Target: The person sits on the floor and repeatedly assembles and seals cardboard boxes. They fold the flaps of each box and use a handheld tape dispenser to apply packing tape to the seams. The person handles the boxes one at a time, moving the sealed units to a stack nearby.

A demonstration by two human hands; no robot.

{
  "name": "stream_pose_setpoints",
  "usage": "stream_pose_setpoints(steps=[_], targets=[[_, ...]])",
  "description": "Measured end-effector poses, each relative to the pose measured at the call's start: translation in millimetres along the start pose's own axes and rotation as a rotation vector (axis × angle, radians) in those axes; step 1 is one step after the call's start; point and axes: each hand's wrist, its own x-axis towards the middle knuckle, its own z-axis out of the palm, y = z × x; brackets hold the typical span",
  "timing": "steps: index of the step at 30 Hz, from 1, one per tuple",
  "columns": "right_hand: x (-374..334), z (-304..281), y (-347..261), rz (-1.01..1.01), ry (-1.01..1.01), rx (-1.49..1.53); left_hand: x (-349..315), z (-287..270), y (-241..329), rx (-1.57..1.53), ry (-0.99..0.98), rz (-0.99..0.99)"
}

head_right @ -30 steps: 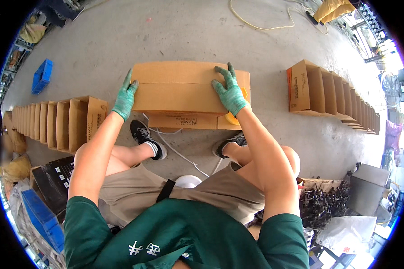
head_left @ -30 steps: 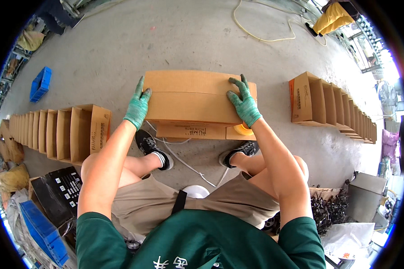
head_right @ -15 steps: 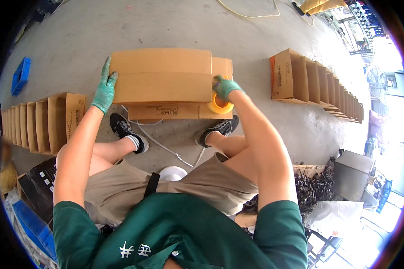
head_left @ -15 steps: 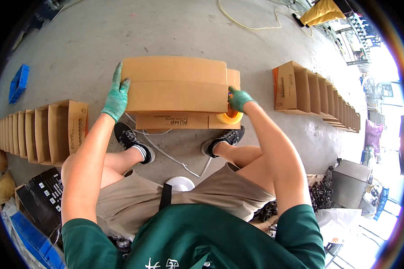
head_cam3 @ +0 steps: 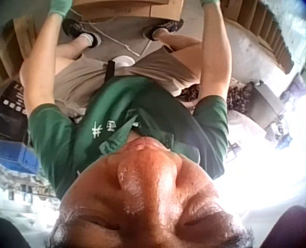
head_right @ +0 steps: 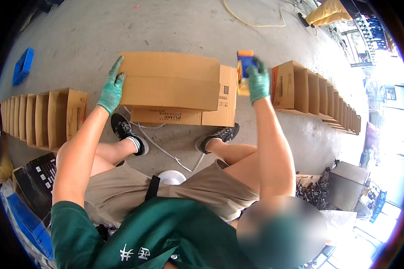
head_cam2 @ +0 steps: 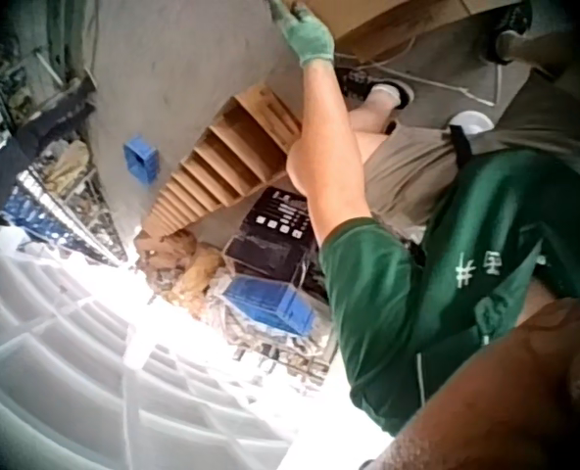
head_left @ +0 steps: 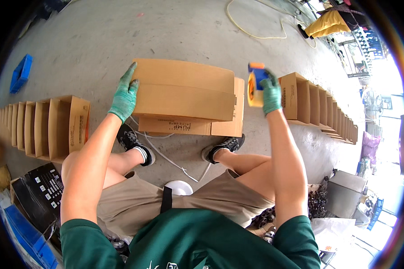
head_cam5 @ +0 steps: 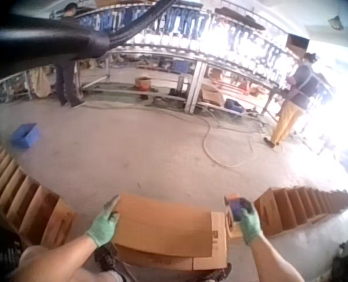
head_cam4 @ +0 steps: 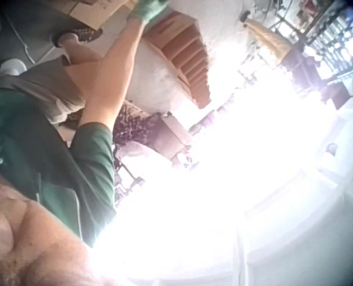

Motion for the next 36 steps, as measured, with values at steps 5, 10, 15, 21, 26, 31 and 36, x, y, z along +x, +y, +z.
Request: stream_pose_setpoints(steps=[5,10,15,21,26,31,36], targets=[[-12,12,-104,-0.088,-0.435,0.106,3,5,10,0.029,-0.027,-0.025],[-25,58,-113,-0.038,-0.854,-0.112,1,7,14,0.048,-0.025,-0.004],[-12,69,-100,-0.019,-0.969,-0.207,2,1,17,0.174,-0.016,0.021],[-3,52,-94,-0.005,-1.022,-0.351,8,-2,94,0.383,-0.006,-0.049],[-5,54,-95,0.000,-1.028,-0.412,-2,44,135,-0.720,-0.255,-0.891],[-5,53,-98,0.031,-1.054,-0.425,-12,85,154,-0.835,-0.154,-0.824],[-7,53,-102,0.022,-1.056,-0.444,-15,105,158,-0.815,0.012,-0.709]])
